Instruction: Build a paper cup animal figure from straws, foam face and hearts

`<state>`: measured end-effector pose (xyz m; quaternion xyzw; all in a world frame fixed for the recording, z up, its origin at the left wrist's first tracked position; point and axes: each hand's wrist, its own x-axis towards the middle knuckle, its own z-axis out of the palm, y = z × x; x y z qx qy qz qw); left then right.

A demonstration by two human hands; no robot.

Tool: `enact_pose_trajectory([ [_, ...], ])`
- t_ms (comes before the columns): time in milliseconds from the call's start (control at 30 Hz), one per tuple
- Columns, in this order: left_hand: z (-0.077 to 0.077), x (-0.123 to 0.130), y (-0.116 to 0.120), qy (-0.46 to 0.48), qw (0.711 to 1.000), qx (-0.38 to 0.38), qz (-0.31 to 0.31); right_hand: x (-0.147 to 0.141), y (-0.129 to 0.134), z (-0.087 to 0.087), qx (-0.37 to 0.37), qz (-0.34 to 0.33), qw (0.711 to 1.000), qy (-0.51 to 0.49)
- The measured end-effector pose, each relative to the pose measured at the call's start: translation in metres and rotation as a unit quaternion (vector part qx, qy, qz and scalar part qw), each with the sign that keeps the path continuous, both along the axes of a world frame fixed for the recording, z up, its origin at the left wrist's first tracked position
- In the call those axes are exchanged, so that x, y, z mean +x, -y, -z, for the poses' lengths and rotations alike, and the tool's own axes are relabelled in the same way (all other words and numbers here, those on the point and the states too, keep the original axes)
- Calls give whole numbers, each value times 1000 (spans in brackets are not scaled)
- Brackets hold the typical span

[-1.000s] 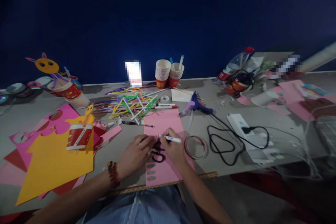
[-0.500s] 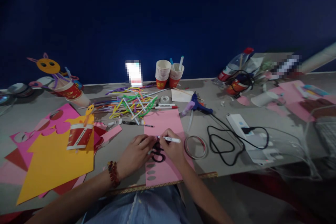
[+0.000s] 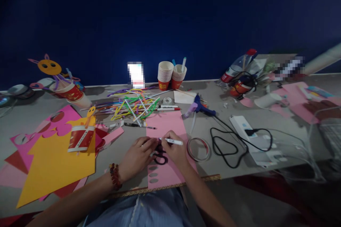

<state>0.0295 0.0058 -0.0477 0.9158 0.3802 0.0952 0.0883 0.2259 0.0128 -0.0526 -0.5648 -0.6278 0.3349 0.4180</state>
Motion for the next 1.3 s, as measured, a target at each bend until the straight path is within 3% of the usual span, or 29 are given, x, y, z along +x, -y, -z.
enact_pose_trajectory([
  [1300, 0, 0, 1, -3, 1000, 8, 0, -1, 1, -4, -3, -4, 1000, 4],
])
